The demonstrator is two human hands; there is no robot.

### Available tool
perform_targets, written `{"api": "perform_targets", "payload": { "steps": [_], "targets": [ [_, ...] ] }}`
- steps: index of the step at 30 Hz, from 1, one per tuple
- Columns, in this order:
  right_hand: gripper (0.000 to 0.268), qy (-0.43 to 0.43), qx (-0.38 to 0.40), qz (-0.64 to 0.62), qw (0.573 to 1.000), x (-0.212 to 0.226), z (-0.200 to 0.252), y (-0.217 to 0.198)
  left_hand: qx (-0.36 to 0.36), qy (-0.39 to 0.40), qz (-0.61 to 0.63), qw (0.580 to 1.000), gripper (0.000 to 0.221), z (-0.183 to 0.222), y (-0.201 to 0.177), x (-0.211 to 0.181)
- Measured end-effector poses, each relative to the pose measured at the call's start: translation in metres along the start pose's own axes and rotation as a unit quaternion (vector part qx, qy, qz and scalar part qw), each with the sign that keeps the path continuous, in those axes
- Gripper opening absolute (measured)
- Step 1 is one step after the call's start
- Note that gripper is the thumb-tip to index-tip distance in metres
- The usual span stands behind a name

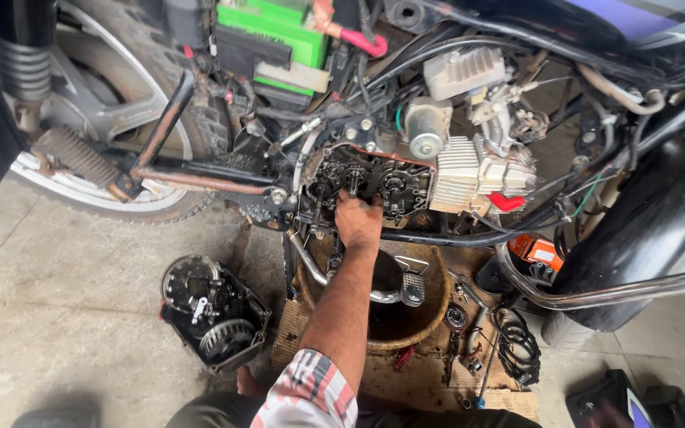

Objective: The person sits on the floor beside a motorcycle with its engine casing removed and works on the exposed engine internals. They use pliers to grip and turn parts inside the engine, use a screwdriver on engine components, and handle small parts and fasteners placed on the cardboard below.

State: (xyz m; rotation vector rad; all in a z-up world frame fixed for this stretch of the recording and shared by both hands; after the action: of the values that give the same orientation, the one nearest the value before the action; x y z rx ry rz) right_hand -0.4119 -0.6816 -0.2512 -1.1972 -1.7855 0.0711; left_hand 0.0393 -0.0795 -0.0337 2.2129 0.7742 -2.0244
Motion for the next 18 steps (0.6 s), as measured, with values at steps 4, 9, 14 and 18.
{"api": "perform_targets", "payload": {
  "steps": [4, 9, 14, 18],
  "targets": [
    [0.040, 0.072, -0.018, -0.091, 0.993, 0.392, -0.070, 0.092, 0.000, 0.006, 0.038, 0.999, 0.077, -0.007, 0.006, 0.011],
    [0.055, -0.082, 0.129, 0.063, 0.986, 0.508, -0.131, 0.235, 0.021, -0.020, 0.028, 0.999, 0.079, -0.003, 0.000, -0.001],
    [0.075, -0.098, 0.184, 0.170, 0.963, 0.527, -0.163, 0.325, 0.002, 0.003, 0.009, 1.000, 0.070, -0.004, 0.003, 0.000],
    [0.072, -0.017, 0.204, 0.211, 0.956, 0.504, -0.160, 0.336, 0.011, -0.029, 0.037, 0.999, 0.062, -0.001, -0.004, -0.005]
  ]
}}
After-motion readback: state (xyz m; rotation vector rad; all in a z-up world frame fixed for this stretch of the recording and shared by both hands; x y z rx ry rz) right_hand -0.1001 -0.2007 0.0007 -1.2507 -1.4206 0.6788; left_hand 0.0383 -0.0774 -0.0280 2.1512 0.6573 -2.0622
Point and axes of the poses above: each hand's wrist, its own z-axis away from the middle knuckle, its own y-axis out of the palm, x = y × z, the point moved 7 cm from there along -z, towards the middle knuckle, and after that the axes turned 3 degrees about x, right-handed, at the moved point
